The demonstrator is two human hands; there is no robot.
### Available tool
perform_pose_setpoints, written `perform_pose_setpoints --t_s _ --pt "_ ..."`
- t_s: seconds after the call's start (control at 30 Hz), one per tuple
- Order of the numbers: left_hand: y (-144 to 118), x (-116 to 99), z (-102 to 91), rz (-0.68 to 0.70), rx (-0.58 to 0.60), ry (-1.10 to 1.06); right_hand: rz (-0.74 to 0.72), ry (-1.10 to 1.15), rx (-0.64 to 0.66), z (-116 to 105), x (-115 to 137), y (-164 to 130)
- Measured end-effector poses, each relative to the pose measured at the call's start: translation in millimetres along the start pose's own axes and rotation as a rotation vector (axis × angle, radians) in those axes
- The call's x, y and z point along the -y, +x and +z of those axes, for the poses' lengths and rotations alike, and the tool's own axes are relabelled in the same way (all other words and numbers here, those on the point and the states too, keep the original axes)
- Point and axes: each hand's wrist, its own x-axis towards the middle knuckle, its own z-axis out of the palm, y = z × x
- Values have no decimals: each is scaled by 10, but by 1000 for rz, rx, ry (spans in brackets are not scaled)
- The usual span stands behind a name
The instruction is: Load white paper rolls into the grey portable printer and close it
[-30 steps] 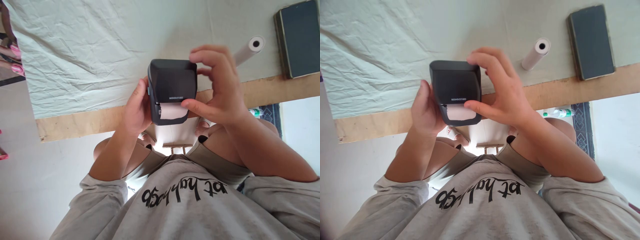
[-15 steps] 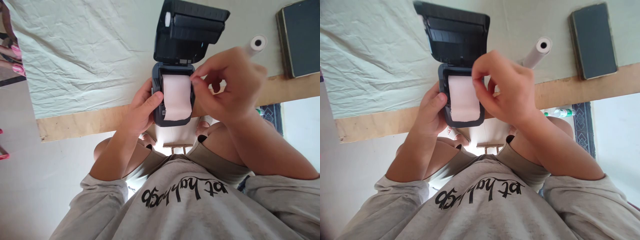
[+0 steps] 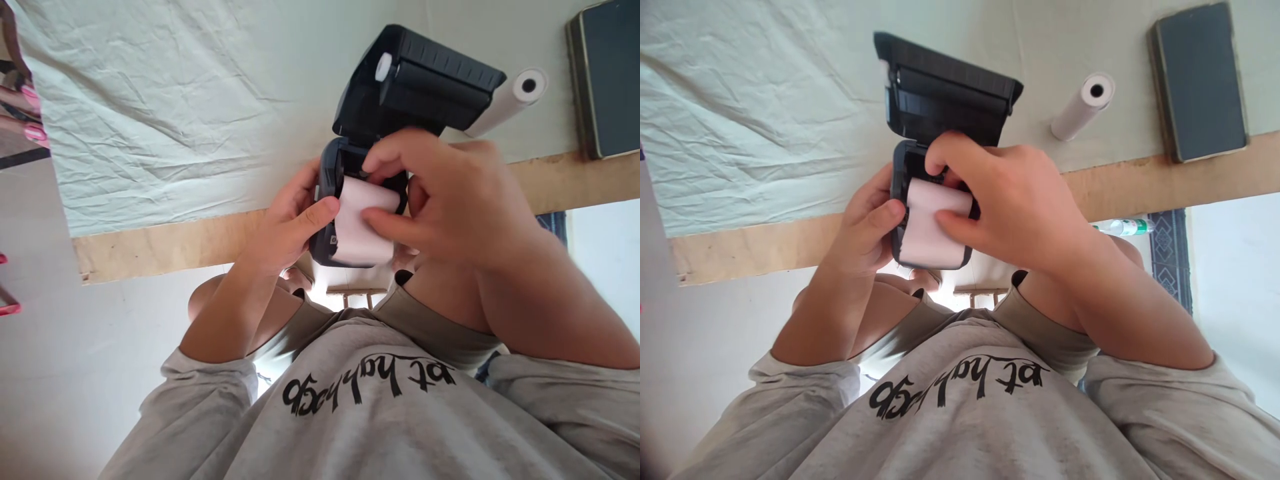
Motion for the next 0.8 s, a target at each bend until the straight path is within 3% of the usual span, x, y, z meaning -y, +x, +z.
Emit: perform_pose_setpoints --t_s 0.17,0.27,0.37,0.47,0.57,0.8 --pt "-11 19 0 44 11 -86 -110 519 59 -83 -150 -107" --pt "-18 35 16 38 -23 -79 115 920 -29 -36 -297 -108" --pt "-14 40 35 -1 -86 -50 361 1051 -113 53 -438 -53" --pt "5 39 45 -6 -148 -60 450 983 -232 149 -546 -31" --pt "28 40 40 4 -215 -94 389 857 -342 226 -610 -76" --pt "40 34 43 4 -230 -141 113 10 -328 197 -580 -125"
